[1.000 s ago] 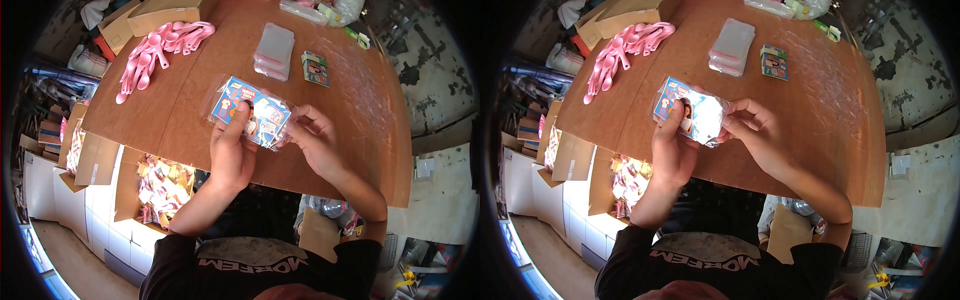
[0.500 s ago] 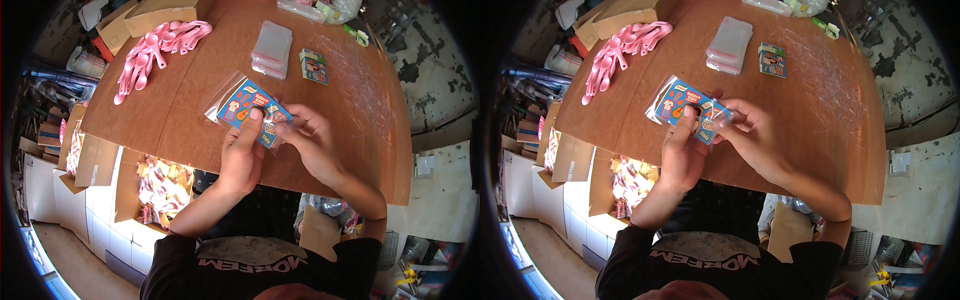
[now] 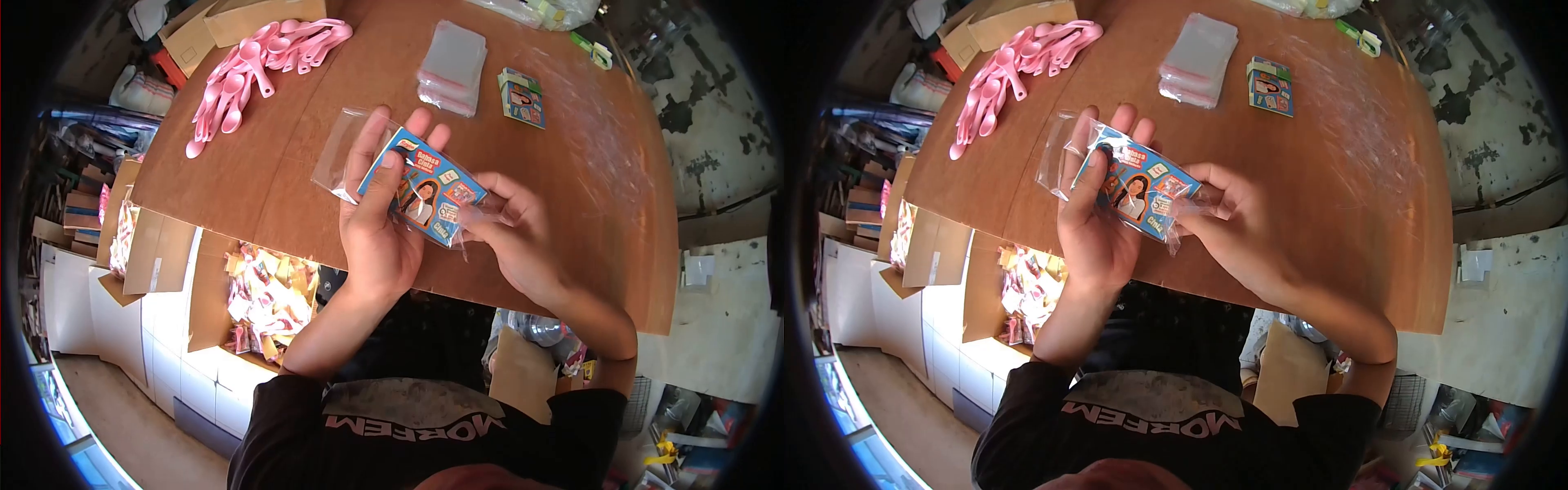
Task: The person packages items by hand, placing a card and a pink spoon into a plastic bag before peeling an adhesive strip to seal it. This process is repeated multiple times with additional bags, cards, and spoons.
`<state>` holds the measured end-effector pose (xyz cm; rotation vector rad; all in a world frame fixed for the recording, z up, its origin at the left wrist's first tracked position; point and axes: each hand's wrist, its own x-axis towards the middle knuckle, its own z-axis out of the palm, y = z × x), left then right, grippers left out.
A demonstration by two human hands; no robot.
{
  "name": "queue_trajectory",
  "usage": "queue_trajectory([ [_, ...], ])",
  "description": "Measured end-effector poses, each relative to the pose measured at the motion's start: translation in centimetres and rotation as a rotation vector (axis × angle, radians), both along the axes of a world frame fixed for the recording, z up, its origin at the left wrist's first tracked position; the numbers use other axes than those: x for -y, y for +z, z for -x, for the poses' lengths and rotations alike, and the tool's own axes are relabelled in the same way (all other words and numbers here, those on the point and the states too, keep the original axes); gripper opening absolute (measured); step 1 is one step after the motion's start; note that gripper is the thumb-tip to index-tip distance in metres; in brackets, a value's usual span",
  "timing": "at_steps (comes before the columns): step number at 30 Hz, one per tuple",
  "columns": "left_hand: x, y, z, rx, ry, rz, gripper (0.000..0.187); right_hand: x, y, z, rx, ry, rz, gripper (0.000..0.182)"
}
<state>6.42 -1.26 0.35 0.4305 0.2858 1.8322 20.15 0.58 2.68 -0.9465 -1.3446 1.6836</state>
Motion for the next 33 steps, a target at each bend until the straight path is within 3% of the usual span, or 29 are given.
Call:
queue_trajectory([
  [18,1.0,-0.7,-0.7,-0.033,-0.211,0.044,0.044,-0.3,-0.4,-0.3,0.070,0.064,0.164,0.019],
  [20,0.8,-0.5,-0.2,0.039,-0.107,0.068,0.044,0.7,-0.6,-0.2,0.193,-0.065,-0.216,0.032],
  [21,0.8,-0.7,0.4,0.089,-0.071,0.057,0.044,1.2,0.1,-0.3,0.374,-0.141,-0.646,0.036],
  [23,0.6,-0.8,1.6,0.102,-0.001,0.051,0.043,2.8,2.3,-3.3,0.364,-0.093,-0.936,0.041],
  [24,0.7,-0.9,2.2,0.108,0.027,0.056,0.043,3.7,3.5,-3.7,0.351,-0.073,-0.928,0.041],
  [28,0.7,-1.3,2.9,0.119,0.044,0.071,0.043,7.3,8.4,-5.1,-0.260,0.307,-1.163,0.039],
  [29,0.7,-1.3,3.0,0.128,0.035,0.063,0.042,8.2,9.1,-4.3,-0.265,0.298,-1.158,0.039],
  [31,0.8,-1.3,2.8,0.134,0.018,0.057,0.042,9.8,9.8,-2.4,-0.130,0.037,-0.967,0.050],
  [33,1.1,-1.3,2.8,0.179,0.001,0.048,0.040,9.3,9.9,-1.9,-0.138,0.124,-1.006,0.049],
])
